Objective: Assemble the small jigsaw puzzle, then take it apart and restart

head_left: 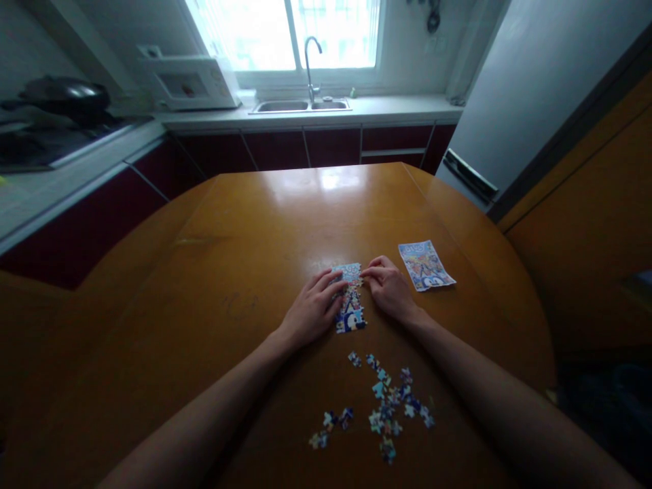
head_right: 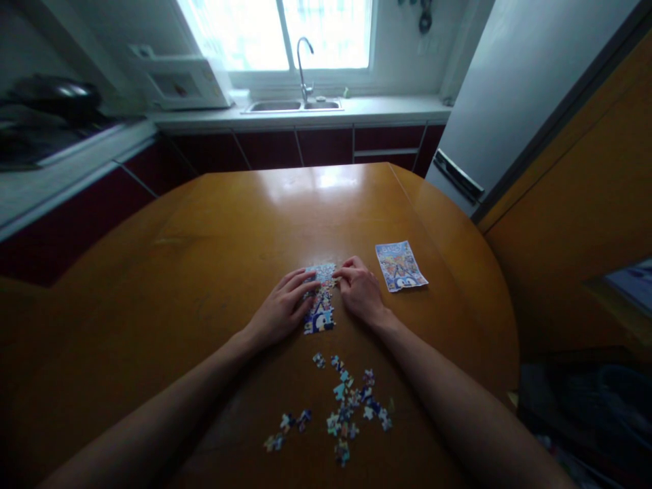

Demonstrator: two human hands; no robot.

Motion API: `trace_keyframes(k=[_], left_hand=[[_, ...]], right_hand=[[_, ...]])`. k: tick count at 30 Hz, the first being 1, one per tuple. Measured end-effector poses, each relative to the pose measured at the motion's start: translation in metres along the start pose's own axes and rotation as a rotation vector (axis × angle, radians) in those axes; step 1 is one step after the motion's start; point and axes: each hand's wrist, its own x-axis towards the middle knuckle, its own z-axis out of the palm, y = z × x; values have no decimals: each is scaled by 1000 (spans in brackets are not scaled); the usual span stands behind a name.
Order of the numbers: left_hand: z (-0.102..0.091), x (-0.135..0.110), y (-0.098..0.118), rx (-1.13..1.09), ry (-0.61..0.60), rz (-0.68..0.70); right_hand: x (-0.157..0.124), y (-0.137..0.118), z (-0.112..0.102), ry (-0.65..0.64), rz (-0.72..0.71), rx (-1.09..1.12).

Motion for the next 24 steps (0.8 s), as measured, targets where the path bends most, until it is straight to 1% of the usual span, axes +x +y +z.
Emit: trace_keyframes(k=[6,13,17,24], left_hand=[[0,-1,0,-14,11,-1],[-2,0,1,-4,2,-16],[-3,0,1,-1,-4,-23],[-4,0,0,0,0,7]], right_hand=[[1,0,0,13,19,28],[3,3,2,61,46,55],[2,1,2,43,57,54],[1,-2,2,30,65,53]])
